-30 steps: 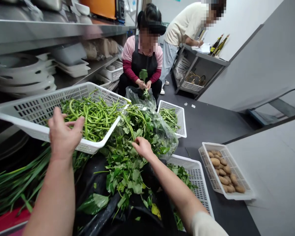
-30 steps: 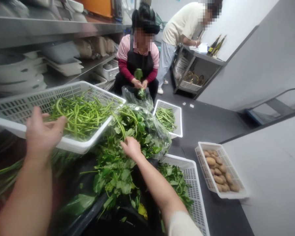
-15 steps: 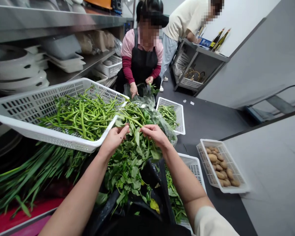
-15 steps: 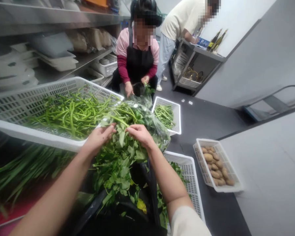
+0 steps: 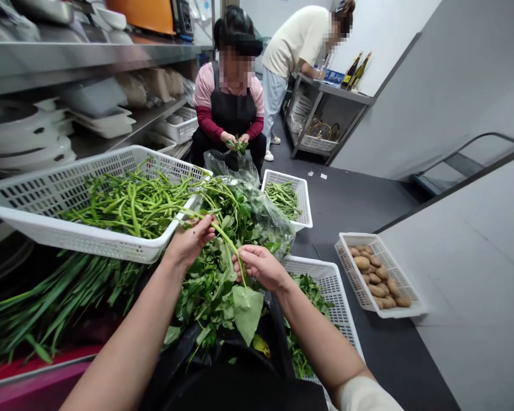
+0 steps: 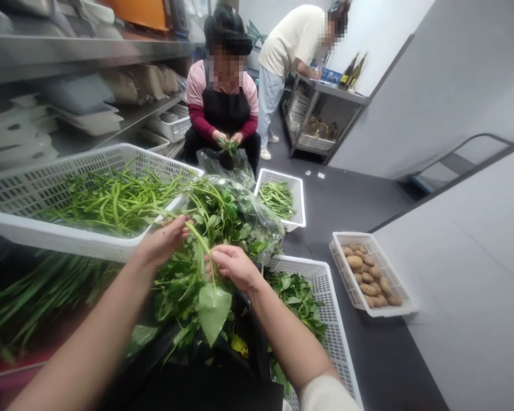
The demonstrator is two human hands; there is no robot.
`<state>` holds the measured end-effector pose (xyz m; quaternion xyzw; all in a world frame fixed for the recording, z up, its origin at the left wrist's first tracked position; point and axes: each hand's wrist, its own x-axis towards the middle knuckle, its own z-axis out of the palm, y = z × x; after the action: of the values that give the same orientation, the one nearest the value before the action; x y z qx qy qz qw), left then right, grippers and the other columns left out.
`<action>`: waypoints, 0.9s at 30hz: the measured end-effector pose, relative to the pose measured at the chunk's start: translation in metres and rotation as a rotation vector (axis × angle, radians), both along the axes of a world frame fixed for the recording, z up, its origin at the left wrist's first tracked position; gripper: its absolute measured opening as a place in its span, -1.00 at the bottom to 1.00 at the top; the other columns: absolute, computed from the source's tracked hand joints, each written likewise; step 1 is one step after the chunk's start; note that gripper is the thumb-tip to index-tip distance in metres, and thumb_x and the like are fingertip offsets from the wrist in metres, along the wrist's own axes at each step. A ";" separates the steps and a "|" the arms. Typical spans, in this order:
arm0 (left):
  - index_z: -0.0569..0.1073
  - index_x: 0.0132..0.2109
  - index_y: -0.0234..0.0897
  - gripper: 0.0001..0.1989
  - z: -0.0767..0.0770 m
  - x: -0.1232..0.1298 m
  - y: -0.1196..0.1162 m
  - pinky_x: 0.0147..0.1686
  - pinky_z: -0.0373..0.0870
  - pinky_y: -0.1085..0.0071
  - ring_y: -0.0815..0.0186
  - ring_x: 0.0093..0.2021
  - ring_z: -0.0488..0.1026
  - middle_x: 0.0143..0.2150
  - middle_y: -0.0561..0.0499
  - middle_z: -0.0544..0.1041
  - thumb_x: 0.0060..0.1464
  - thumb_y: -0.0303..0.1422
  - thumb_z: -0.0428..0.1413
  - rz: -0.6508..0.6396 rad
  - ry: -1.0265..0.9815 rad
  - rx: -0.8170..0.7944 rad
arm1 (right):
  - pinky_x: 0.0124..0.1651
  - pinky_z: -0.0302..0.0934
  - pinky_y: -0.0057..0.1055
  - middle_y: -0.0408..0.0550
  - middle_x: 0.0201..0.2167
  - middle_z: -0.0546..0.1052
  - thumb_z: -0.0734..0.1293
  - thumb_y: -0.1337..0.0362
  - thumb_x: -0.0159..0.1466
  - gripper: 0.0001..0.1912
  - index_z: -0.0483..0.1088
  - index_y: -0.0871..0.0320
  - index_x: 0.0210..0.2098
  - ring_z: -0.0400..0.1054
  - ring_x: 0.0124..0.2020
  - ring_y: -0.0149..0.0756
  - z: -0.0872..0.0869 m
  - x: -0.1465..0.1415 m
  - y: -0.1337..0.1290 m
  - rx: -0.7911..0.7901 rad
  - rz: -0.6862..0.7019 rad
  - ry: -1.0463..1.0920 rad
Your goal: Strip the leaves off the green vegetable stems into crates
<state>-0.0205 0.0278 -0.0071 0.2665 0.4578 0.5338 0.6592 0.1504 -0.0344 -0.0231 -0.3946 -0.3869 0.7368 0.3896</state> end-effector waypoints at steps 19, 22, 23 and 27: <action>0.40 -0.36 -0.32 -0.65 0.009 0.012 -0.048 -0.40 0.50 0.35 0.33 -0.51 0.47 -0.46 0.06 0.48 -0.25 -0.17 0.24 0.191 0.411 0.170 | -0.61 0.03 -0.53 -0.25 -0.74 0.22 0.26 0.21 0.00 -0.80 0.17 0.14 -0.63 0.03 -0.71 -0.52 -0.060 0.005 0.041 -0.113 -0.568 -0.242; 0.40 -0.42 -0.33 -0.60 0.012 0.005 -0.045 -0.47 0.47 0.36 0.35 -0.58 0.42 -0.55 0.09 0.44 -0.36 -0.13 0.28 0.168 0.403 0.157 | -0.54 0.03 -0.52 -0.21 -0.62 0.32 0.26 0.15 0.06 -0.82 0.28 0.14 -0.52 0.09 -0.63 -0.48 -0.043 0.000 0.021 0.128 -0.514 -0.348; 0.40 -0.44 -0.33 -0.59 0.012 0.003 -0.044 -0.49 0.46 0.37 0.36 -0.59 0.40 -0.57 0.10 0.43 -0.38 -0.12 0.29 0.145 0.393 0.157 | -0.48 0.06 -0.50 -0.19 -0.58 0.34 0.27 0.14 0.08 -0.82 0.31 0.14 -0.50 0.14 -0.57 -0.45 -0.035 -0.004 0.014 0.297 -0.428 -0.443; 0.41 -0.44 -0.34 -0.58 0.008 0.006 -0.044 -0.51 0.40 0.42 0.39 -0.59 0.37 -0.59 0.12 0.42 -0.37 -0.09 0.28 0.066 0.403 0.181 | -0.37 0.05 -0.45 -0.11 -0.56 0.34 0.22 0.22 0.19 -0.75 0.26 0.14 -0.59 0.19 -0.48 -0.38 -0.013 -0.022 -0.001 0.918 -0.105 -0.966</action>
<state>-0.0141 -0.0166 0.0006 0.4107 0.5390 0.5298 0.5100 0.1288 -0.0358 -0.0359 -0.4926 -0.7726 0.2178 0.3361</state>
